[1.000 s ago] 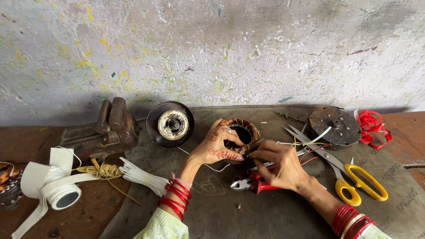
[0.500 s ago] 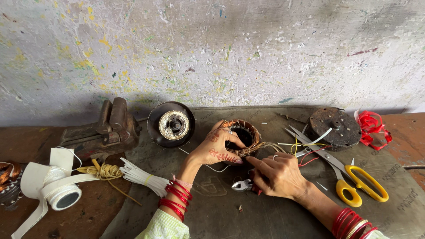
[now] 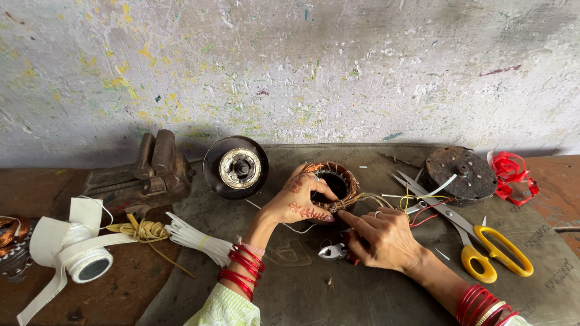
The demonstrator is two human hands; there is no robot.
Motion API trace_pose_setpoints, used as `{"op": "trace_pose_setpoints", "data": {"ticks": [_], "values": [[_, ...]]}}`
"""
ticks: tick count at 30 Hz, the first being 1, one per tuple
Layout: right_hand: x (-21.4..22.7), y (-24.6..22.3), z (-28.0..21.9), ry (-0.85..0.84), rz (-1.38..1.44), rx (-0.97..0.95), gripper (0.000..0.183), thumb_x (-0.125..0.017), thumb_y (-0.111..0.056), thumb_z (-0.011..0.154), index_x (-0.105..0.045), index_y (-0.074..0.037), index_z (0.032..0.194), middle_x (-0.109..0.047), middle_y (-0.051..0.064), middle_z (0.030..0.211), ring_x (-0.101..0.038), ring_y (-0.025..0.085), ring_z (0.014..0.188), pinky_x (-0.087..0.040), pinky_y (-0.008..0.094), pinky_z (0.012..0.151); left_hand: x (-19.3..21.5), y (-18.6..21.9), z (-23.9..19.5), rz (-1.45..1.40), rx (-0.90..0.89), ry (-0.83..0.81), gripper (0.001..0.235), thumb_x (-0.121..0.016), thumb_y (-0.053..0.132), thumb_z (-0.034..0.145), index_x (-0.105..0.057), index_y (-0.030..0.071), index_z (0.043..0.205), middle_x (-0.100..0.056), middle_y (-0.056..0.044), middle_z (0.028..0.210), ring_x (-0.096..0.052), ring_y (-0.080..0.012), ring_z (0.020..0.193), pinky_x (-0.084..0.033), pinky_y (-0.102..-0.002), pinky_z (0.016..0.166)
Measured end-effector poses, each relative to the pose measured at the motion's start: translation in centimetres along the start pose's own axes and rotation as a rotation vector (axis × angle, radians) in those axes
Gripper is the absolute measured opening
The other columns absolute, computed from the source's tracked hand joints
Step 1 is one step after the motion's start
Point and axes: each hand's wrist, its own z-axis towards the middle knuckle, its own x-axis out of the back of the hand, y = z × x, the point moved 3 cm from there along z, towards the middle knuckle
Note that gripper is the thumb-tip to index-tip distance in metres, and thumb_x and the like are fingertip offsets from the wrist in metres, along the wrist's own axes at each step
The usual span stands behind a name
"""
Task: The person repairs a ceiling fan motor by threading wires through the stator, stripping wire insulation with pliers, and organizing the internal wiring by hand.
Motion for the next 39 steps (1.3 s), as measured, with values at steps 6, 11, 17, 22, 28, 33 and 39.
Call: {"op": "trace_pose_setpoints", "data": {"ticks": [6, 11, 17, 22, 28, 33, 39], "values": [[-0.4, 0.3, -0.3, -0.041, 0.054, 0.034, 0.040, -0.073, -0.016, 0.074, -0.073, -0.006, 0.112, -0.066, 0.002, 0.063, -0.061, 0.020, 0.051, -0.050, 0.035, 0.054, -0.1, -0.2, 0.1, 0.044, 0.082, -0.057, 0.048, -0.094, 0.036, 0.059, -0.083, 0.019, 0.103, -0.076, -0.004, 0.115, -0.048, -0.0300, 0.130, -0.034, -0.044, 0.116], [-0.6, 0.5, -0.5, -0.023, 0.059, 0.044, 0.037, -0.074, -0.017, 0.072, -0.074, -0.007, 0.108, -0.067, 0.002, 0.066, -0.062, 0.020, 0.053, -0.050, 0.035, 0.054, -0.1, -0.3, 0.0, 0.028, 0.051, -0.037, 0.050, -0.095, 0.035, 0.058, -0.083, 0.019, 0.104, -0.074, -0.005, 0.117, -0.048, -0.0307, 0.130, -0.034, -0.044, 0.114], [-0.6, 1.0, -0.4, 0.040, -0.009, -0.004, 0.036, -0.077, -0.015, 0.080, -0.074, -0.008, 0.116, -0.063, 0.000, 0.061, -0.060, 0.016, 0.050, -0.047, 0.034, 0.050, 0.0, -0.6, 0.1, 0.042, 0.053, -0.067, 0.058, -0.096, 0.037, 0.054, -0.082, 0.019, 0.107, -0.076, -0.004, 0.116, -0.049, -0.0306, 0.128, -0.035, -0.044, 0.114], [-0.7, 0.7, -0.4, 0.039, -0.026, 0.055, 0.041, -0.078, -0.014, 0.074, -0.074, -0.011, 0.115, -0.060, 0.000, 0.062, -0.057, 0.018, 0.050, -0.046, 0.035, 0.049, 0.0, -0.5, 0.0, 0.015, -0.046, -0.011, 0.056, -0.096, 0.036, 0.055, -0.082, 0.019, 0.106, -0.071, -0.007, 0.123, -0.047, -0.0330, 0.130, -0.033, -0.045, 0.112], [-0.8, 0.7, -0.4, 0.015, 0.012, 0.040, 0.034, -0.079, -0.015, 0.070, -0.075, -0.012, 0.104, -0.064, 0.001, 0.065, -0.061, 0.019, 0.054, -0.048, 0.034, 0.051, -0.2, -0.7, 0.1, 0.037, 0.013, -0.044, 0.057, -0.096, 0.036, 0.055, -0.081, 0.019, 0.108, -0.076, -0.004, 0.114, -0.049, -0.0318, 0.128, -0.034, -0.044, 0.114], [-0.9, 0.9, -0.5, 0.008, 0.039, 0.001, 0.026, -0.078, -0.014, 0.068, -0.077, -0.011, 0.095, -0.068, 0.001, 0.065, -0.063, 0.018, 0.053, -0.050, 0.033, 0.051, -0.2, -0.6, 0.1, 0.047, 0.025, -0.048, 0.056, -0.095, 0.037, 0.056, -0.081, 0.020, 0.107, -0.077, -0.003, 0.114, -0.052, -0.0309, 0.127, -0.034, -0.043, 0.115], [-0.5, 2.2, -0.9, 0.205, 0.113, -0.205, 0.017, -0.068, -0.006, 0.075, -0.077, -0.010, 0.089, -0.073, 0.005, 0.071, -0.061, 0.013, 0.049, -0.049, 0.029, 0.049, -0.2, 2.2, -1.2, 0.190, -0.018, 0.026, 0.056, -0.093, 0.031, 0.066, -0.073, 0.015, 0.115, -0.071, -0.006, 0.119, -0.056, -0.0276, 0.128, -0.018, -0.057, 0.122]]}}
